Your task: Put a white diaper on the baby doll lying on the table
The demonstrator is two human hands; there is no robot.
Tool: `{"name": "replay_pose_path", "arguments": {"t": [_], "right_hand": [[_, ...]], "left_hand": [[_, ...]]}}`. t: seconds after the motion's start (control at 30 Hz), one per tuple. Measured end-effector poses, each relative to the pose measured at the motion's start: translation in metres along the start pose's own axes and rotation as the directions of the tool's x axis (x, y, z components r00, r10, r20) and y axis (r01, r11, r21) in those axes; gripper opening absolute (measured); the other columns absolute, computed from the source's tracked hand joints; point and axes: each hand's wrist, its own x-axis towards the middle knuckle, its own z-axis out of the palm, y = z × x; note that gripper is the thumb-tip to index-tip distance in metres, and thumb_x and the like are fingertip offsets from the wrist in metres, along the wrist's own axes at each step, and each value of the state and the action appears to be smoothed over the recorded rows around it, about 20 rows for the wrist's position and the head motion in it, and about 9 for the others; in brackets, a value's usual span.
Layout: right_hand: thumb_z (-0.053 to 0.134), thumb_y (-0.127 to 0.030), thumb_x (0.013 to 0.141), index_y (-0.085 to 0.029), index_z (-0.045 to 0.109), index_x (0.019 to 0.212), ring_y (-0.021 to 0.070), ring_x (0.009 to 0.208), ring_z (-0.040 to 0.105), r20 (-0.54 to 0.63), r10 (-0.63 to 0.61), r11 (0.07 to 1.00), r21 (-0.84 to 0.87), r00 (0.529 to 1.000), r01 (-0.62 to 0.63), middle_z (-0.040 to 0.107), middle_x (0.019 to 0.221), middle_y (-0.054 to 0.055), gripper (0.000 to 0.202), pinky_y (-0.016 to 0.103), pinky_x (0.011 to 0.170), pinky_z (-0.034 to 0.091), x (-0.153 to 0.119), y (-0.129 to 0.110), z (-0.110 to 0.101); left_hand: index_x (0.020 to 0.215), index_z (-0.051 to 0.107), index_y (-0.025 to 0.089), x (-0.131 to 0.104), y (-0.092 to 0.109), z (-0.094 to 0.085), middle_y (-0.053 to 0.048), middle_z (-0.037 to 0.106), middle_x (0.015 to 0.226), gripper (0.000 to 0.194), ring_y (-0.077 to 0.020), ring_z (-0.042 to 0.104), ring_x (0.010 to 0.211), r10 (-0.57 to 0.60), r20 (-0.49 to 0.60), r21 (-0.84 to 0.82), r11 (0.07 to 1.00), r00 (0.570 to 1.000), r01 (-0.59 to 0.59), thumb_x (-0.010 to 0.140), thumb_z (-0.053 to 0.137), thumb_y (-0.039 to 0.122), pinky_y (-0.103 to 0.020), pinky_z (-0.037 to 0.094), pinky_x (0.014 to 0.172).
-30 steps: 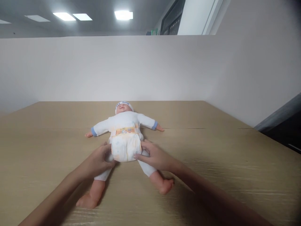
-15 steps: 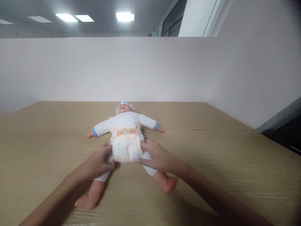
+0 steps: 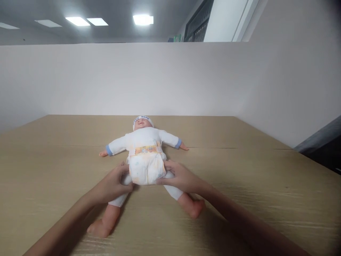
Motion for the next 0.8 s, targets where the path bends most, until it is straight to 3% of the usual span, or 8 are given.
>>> {"name": "replay_pose_path", "arguments": {"t": [0.23,0.37,0.6,0.8], "right_hand": [[0.089,-0.051,0.082,-0.023,0.081,0.121,0.034,0.119,0.07,-0.002,0.05,0.998,0.026,0.999,-0.05,0.08,0.122,0.005,0.048,0.042,0.104,0.053,0.0,0.008,0.0],[0.088,-0.048,0.082,-0.024,0.081,0.12,0.0323,0.115,0.07,-0.037,0.088,0.996,-0.027,0.995,-0.089,0.079,0.122,0.006,0.045,0.041,0.101,0.053,-0.003,0.009,0.001],[0.074,-0.058,0.095,-0.026,0.084,0.113,0.0315,0.115,0.068,-0.097,0.075,0.996,-0.03,0.992,-0.078,0.08,0.116,0.004,0.038,0.044,0.109,0.048,-0.006,0.0,0.007],[0.071,-0.055,0.099,-0.027,0.08,0.126,0.0308,0.118,0.069,-0.122,0.007,1.0,-0.006,0.993,-0.008,0.078,0.124,0.005,0.039,0.044,0.109,0.051,-0.008,0.003,0.012]], "left_hand": [[0.137,0.069,0.026,-0.002,-0.005,0.0,-0.007,0.069,0.133,0.055,-0.0323,0.061,0.127,-0.002,0.004,-0.006,1.0,1.0,0.002,0.082,0.066,0.019,-0.048,0.049,0.114],[0.141,0.068,0.029,-0.005,-0.009,-0.006,-0.008,0.068,0.137,0.05,-0.0337,0.059,0.132,-0.014,0.065,0.004,1.0,0.998,0.013,0.092,0.071,0.038,-0.049,0.046,0.116],[0.124,0.079,0.026,-0.004,-0.006,-0.004,-0.007,0.073,0.122,0.043,-0.0346,0.061,0.123,-0.08,0.078,-0.086,0.993,0.994,0.086,0.094,0.071,0.056,-0.046,0.05,0.108],[0.121,0.078,0.025,-0.002,-0.008,0.001,-0.008,0.071,0.124,0.044,-0.032,0.061,0.124,-0.077,0.053,-0.155,0.984,0.996,0.084,0.096,0.07,0.06,-0.044,0.048,0.11]]}}
